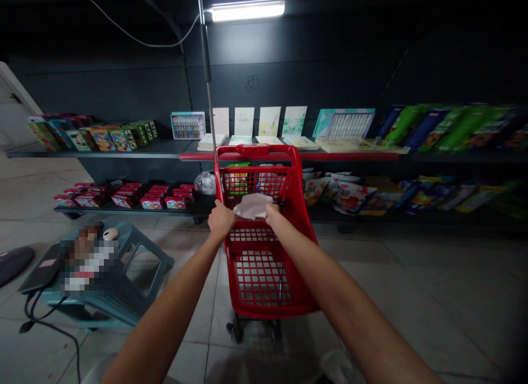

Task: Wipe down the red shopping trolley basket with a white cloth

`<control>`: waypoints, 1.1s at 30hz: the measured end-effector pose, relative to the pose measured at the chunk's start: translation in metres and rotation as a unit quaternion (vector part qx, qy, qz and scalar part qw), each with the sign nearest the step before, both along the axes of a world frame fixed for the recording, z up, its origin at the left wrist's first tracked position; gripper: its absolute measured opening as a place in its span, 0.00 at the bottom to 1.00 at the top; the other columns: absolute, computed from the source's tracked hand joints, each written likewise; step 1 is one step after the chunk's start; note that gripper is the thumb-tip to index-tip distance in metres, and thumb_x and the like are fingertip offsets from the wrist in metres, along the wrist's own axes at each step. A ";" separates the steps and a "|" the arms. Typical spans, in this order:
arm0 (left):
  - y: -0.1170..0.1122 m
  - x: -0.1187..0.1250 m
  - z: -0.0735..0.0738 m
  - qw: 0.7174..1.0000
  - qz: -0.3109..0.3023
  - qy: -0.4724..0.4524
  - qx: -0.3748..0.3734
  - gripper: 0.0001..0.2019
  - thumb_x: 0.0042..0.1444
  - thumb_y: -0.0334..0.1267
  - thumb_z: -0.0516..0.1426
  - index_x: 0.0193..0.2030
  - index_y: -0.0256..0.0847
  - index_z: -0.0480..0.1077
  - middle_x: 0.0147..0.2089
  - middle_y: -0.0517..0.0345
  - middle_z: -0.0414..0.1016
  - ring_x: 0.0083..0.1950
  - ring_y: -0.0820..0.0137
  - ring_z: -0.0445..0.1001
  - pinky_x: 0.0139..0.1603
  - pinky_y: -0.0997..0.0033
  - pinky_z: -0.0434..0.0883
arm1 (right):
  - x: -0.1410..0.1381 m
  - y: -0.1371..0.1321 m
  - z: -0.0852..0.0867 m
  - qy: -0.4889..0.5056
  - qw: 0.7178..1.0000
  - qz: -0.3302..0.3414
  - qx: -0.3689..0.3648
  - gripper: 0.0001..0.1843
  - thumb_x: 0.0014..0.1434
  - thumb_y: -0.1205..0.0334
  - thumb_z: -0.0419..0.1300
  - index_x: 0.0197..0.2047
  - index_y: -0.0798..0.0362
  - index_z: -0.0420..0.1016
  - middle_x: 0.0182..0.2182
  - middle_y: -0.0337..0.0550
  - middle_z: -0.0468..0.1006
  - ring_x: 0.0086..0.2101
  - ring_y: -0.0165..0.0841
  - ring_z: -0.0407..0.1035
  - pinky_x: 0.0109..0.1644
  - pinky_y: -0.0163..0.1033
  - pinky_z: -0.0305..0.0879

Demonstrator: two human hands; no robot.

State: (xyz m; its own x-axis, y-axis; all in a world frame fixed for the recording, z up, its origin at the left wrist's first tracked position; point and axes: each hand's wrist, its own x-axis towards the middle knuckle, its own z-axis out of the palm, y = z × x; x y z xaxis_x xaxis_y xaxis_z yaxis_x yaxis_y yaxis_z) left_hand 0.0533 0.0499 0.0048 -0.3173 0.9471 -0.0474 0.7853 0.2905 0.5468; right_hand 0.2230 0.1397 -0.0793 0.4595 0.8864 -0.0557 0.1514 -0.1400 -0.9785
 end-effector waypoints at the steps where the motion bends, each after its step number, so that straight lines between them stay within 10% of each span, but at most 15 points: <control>1: 0.000 0.000 0.000 1.000 0.000 0.000 0.000 0.17 0.62 0.36 0.48 0.57 0.37 0.62 0.53 0.31 0.76 0.55 0.47 0.77 0.51 0.52 0.71 | 0.002 0.004 0.008 0.020 1.000 -0.020 -0.012 0.19 0.70 0.55 0.53 0.58 0.59 0.69 0.49 0.51 0.76 0.43 0.35 0.75 0.45 0.43 0.76; 7: 0.002 0.000 -0.001 1.000 0.005 0.001 -0.001 0.17 0.62 0.35 0.47 0.56 0.37 0.63 0.52 0.33 0.77 0.54 0.47 0.77 0.50 0.53 0.72 | 0.022 0.007 0.068 -0.087 0.978 -0.156 0.108 0.27 0.67 0.62 0.47 0.67 0.61 0.59 0.66 0.62 0.62 0.63 0.44 0.61 0.61 0.46 0.68; 11: 0.002 0.000 -0.003 1.000 0.015 0.009 -0.001 0.16 0.62 0.35 0.49 0.56 0.39 0.63 0.52 0.36 0.78 0.53 0.51 0.78 0.50 0.56 0.73 | 0.036 0.002 0.080 -0.422 0.871 -0.114 0.225 0.23 0.66 0.65 0.48 0.63 0.59 0.64 0.74 0.55 0.39 0.71 0.44 0.43 0.71 0.50 0.51; 15: 0.000 0.001 -0.001 1.000 0.019 0.006 -0.001 0.15 0.62 0.35 0.49 0.55 0.40 0.64 0.51 0.36 0.78 0.53 0.51 0.79 0.50 0.56 0.73 | 0.042 0.004 0.037 -0.582 0.799 0.022 0.151 0.29 0.64 0.75 0.41 0.66 0.62 0.61 0.74 0.56 0.42 0.72 0.41 0.38 0.73 0.53 0.41; 23: -0.003 0.005 0.003 1.000 0.010 0.014 -0.007 0.15 0.63 0.34 0.48 0.55 0.38 0.62 0.51 0.34 0.78 0.53 0.50 0.79 0.50 0.56 0.72 | 0.025 -0.012 -0.088 -0.580 0.799 0.127 -0.096 0.33 0.65 0.74 0.41 0.72 0.68 0.52 0.74 0.62 0.40 0.73 0.43 0.35 0.73 0.50 0.37; 28: 0.001 0.007 -0.007 1.000 0.011 0.017 -0.007 0.14 0.62 0.34 0.49 0.55 0.40 0.62 0.51 0.35 0.78 0.52 0.50 0.79 0.50 0.56 0.73 | 0.001 -0.033 -0.114 -0.496 0.813 0.147 -0.268 0.35 0.63 0.70 0.51 0.72 0.70 0.52 0.70 0.73 0.49 0.71 0.50 0.42 0.70 0.53 0.46; 33: 0.000 0.012 -0.011 1.000 0.017 0.023 0.000 0.15 0.62 0.35 0.50 0.56 0.40 0.61 0.51 0.36 0.78 0.52 0.51 0.79 0.50 0.56 0.73 | -0.025 -0.029 -0.104 -0.474 0.812 0.203 -0.275 0.27 0.67 0.64 0.54 0.67 0.62 0.61 0.61 0.65 0.67 0.61 0.46 0.64 0.60 0.50 0.64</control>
